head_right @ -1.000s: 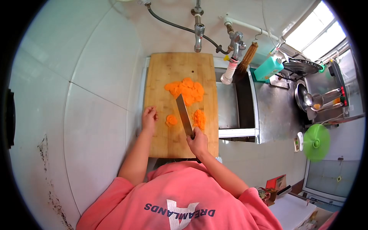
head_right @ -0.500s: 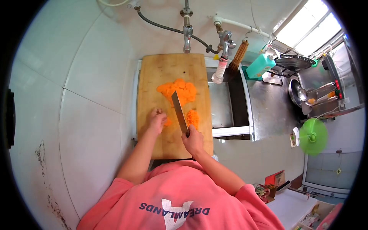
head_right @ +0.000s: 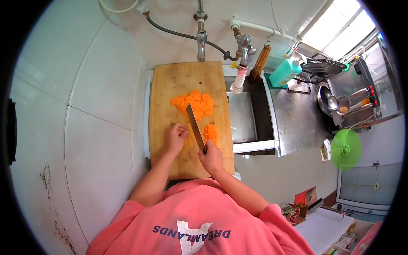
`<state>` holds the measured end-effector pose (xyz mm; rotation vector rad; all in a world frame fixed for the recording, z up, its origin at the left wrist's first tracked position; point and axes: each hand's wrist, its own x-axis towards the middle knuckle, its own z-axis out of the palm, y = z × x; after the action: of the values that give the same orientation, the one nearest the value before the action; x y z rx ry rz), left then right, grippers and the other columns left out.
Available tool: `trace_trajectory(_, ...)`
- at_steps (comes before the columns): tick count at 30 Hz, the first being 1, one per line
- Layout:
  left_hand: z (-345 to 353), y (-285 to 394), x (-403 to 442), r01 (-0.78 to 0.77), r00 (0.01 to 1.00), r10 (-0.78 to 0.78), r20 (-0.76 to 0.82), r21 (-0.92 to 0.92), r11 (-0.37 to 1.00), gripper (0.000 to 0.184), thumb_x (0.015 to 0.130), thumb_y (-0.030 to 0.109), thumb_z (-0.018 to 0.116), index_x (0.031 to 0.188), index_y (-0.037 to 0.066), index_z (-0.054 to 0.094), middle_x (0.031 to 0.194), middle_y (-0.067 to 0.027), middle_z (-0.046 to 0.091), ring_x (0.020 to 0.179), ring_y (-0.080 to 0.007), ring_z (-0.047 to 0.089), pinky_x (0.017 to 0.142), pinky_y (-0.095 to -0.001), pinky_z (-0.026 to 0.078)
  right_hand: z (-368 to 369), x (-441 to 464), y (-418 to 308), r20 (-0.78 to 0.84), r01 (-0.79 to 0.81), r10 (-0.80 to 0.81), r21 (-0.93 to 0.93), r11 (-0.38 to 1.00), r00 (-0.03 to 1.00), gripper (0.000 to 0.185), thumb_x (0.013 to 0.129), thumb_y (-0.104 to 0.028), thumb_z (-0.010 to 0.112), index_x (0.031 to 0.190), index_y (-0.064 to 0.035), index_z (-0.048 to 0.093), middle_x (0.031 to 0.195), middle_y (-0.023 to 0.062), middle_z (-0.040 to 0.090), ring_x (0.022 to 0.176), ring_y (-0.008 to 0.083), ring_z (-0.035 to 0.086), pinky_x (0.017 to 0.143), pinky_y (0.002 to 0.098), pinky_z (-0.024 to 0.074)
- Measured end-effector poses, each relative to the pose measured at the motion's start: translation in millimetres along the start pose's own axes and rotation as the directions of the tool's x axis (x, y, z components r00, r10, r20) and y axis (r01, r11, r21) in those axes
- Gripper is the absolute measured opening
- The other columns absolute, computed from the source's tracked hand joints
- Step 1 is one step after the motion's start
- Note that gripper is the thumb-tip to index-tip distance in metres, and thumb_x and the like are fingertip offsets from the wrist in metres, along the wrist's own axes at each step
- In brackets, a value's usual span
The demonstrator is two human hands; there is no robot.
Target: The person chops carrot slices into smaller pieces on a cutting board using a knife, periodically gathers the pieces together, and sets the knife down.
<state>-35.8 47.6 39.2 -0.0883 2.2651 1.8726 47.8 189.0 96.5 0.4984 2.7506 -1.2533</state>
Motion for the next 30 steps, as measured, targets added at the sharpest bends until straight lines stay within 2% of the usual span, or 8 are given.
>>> trace_trajectory(5, -4, -16, 3, -0.109, 0.994, 0.109, 0.013, 0.198, 0.974, 0.020, 0.083, -0.004, 0.059, 0.102, 0.001, 0.059, 0.088, -0.0095, 0.068, 0.083, -0.0152, 0.065, 0.074, -0.0267, 0.050, 4, 0, 3, 0.016, -0.005, 0.006, -0.011, 1.000, 1.000, 0.019, 0.076, -0.011, 0.066, 0.078, -0.0018, 0.050, 0.065, 0.0168, 0.060, 0.064, 0.0359, 0.061, 0.060, 0.0429, 0.0484)
trace_trajectory(9, -8, -20, 1, -0.091, 0.996, 0.089, 0.022, 0.167, 0.982, 0.019, 0.083, -0.002, 0.061, 0.102, 0.002, 0.060, 0.089, -0.0098, 0.068, 0.085, -0.0161, 0.066, 0.073, -0.0276, 0.051, 3, -2, 3, 0.014, -0.004, 0.005, -0.022, 1.000, 1.000, 0.018, 0.076, -0.011, 0.066, 0.078, -0.0021, 0.050, 0.065, 0.0170, 0.061, 0.064, 0.0362, 0.061, 0.060, 0.0434, 0.0482)
trace_trajectory(15, -39, -3, -5, -0.048, 0.997, 0.063, -0.037, 0.319, 0.946, 0.027, 0.077, 0.008, 0.071, 0.101, 0.001, 0.062, 0.088, -0.0102, 0.068, 0.084, -0.0189, 0.066, 0.071, -0.0309, 0.051, 6, -2, 7, 0.016, 0.012, -0.011, -0.027, 1.000, 1.000, 0.018, 0.076, -0.012, 0.066, 0.079, -0.0025, 0.050, 0.066, 0.0179, 0.061, 0.065, 0.0374, 0.061, 0.060, 0.0453, 0.0479)
trace_trajectory(18, -47, 6, -10, -0.013, 1.000, 0.012, 0.006, 0.482, 0.876, 0.038, 0.069, 0.015, 0.079, 0.101, 0.001, 0.062, 0.090, -0.0119, 0.068, 0.082, -0.0235, 0.066, 0.073, -0.0328, 0.051, 11, -1, 9, 0.032, 0.029, -0.028, -0.033, 0.999, 0.999, 0.017, 0.077, -0.012, 0.065, 0.079, -0.0026, 0.051, 0.066, 0.0183, 0.061, 0.065, 0.0381, 0.061, 0.060, 0.0461, 0.0477)
trace_trajectory(20, -39, 22, -15, 0.098, 0.994, -0.111, -0.018, 0.631, 0.770, 0.046, 0.065, 0.022, 0.080, 0.102, 0.003, 0.061, 0.096, -0.0142, 0.065, 0.088, -0.0314, 0.063, 0.075, -0.0403, 0.051, 15, 1, 12, 0.032, 0.062, -0.060, -0.074, 0.995, 0.998, 0.016, 0.077, -0.012, 0.064, 0.079, -0.0021, 0.051, 0.065, 0.0192, 0.060, 0.064, 0.0387, 0.061, 0.060, 0.0465, 0.0474)
trace_trajectory(23, -25, 2, -22, 0.060, 0.996, 0.007, -0.088, 0.736, 0.674, 0.052, 0.063, 0.023, 0.081, 0.106, 0.005, 0.057, 0.101, -0.0148, 0.063, 0.092, -0.0345, 0.061, 0.078, -0.0432, 0.050, 19, 4, 10, 0.061, 0.037, -0.032, -0.086, 0.996, 0.998, 0.019, 0.077, -0.013, 0.066, 0.078, -0.0007, 0.051, 0.068, 0.0187, 0.061, 0.065, 0.0371, 0.061, 0.059, 0.0434, 0.0476)
trace_trajectory(27, -20, -6, -25, 0.098, 0.994, -0.043, -0.099, 0.668, 0.738, 0.052, 0.064, 0.020, 0.080, 0.108, 0.006, 0.054, 0.106, -0.0150, 0.061, 0.097, -0.0360, 0.059, 0.080, -0.0442, 0.049, 26, 7, 10, 0.058, 0.089, -0.083, -0.120, 0.989, 0.995, 0.019, 0.076, -0.013, 0.066, 0.078, -0.0008, 0.052, 0.067, 0.0191, 0.061, 0.065, 0.0374, 0.061, 0.059, 0.0439, 0.0478)
trace_trajectory(30, -16, -5, -27, 0.108, 0.978, 0.034, -0.204, 0.643, 0.758, 0.045, 0.063, 0.014, 0.081, 0.100, 0.003, 0.058, 0.096, -0.0121, 0.062, 0.093, -0.0331, 0.059, 0.079, -0.0418, 0.048, 28, 7, 11, 0.058, 0.102, -0.095, -0.133, 0.986, 0.994, 0.018, 0.076, -0.013, 0.066, 0.078, -0.0010, 0.052, 0.067, 0.0195, 0.060, 0.065, 0.0378, 0.061, 0.059, 0.0444, 0.0480)
